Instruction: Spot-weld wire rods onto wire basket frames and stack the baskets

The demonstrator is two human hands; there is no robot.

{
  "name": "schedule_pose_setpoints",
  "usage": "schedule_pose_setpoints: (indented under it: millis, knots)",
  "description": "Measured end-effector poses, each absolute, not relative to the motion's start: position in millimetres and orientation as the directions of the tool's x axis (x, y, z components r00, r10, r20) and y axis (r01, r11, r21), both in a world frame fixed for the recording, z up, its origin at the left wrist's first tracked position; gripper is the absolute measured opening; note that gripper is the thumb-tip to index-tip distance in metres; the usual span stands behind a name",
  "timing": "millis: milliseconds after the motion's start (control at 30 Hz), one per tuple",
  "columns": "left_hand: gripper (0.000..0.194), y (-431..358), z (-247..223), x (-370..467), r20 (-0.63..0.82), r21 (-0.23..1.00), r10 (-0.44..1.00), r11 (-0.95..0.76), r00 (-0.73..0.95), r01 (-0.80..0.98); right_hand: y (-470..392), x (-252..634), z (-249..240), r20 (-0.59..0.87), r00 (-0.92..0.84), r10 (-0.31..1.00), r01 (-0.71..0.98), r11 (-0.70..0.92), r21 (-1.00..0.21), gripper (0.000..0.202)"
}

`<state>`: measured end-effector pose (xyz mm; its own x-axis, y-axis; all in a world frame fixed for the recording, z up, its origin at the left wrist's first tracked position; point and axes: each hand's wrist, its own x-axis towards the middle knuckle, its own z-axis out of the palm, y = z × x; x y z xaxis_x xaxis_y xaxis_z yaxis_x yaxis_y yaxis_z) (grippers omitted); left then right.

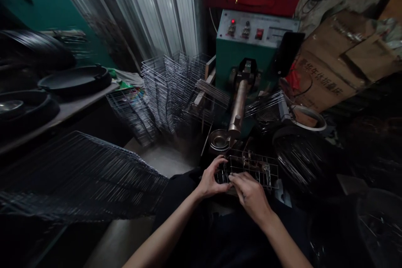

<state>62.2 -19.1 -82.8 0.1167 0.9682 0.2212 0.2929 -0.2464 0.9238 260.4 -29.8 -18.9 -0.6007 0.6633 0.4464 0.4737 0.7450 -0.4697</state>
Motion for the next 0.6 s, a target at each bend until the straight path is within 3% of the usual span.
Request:
schedule_pose_setpoints:
  millis: [600]
  knots:
    - [0.078, 8.1, -77.7, 59.3, 0.277, 0.922, 0.956, -0.291, 0.093, 0.256, 0.6, 251.9, -12.6, 0.488, -0.584, 0.649, 0.494, 0.761, -0.421, 0.03]
